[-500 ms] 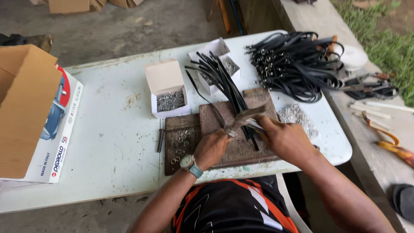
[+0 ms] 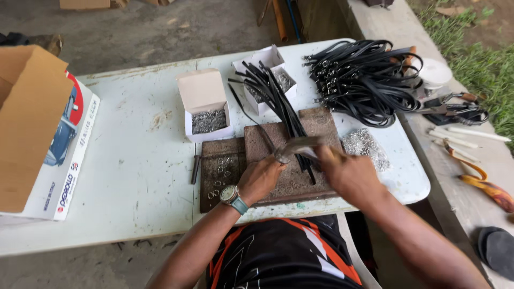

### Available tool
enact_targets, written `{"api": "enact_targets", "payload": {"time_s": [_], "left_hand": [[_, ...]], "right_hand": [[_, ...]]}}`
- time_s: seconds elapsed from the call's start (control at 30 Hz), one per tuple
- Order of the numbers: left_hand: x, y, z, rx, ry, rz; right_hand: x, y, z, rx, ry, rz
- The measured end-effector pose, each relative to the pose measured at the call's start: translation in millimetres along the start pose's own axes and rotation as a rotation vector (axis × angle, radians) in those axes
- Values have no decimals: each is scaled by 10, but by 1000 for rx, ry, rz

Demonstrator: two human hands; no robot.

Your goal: The person repeatedly picks up black shoe laces, inserts metal aglets, and uses a hammer to secure them onto a wooden block. The person then places the finished laces into a pile on the table.

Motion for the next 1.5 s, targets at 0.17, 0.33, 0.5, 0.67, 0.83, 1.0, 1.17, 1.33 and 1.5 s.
{"api": "enact_targets", "payload": {"time_s": [0.17,0.33,0.5,0.67,0.83,1.0,1.17,1.33,1.5], "left_hand": [[-79,38,130,101,204,71],[-21,-322,25,-276,63,265],[-307,-207,27,-75,281,487],[-547,-167,47,-68,180,346],[-536,-204,148,-92,36,222],[-441,-336,110,-189,56,138],[-407,-409,100,-196,153,177],[-417,-432,143,-137,242,212],[-270,-568,151,-231,184,170]], "right_hand": [[-263,895,389,408,212,28],[-240,1553,926,572,343,-63],[129,1778,1218,638,272,58],[367,1827,1193,626,214,118],[389,1646,1116,457,259,126],[386,1634,1044,460,253,95],[436,1705,901,489,284,-38],[493,1798,709,644,283,-230],[532,1799,642,703,284,-213]]}}
Point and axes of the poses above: each hand's wrist, its own z-axis away from the middle knuckle, its own x-axis out of the palm, y = z × x, the point moved 8 cm from there along -z, towards the middle knuckle, and after that the axes turned 2 degrees about z, right-handed, at the moved point
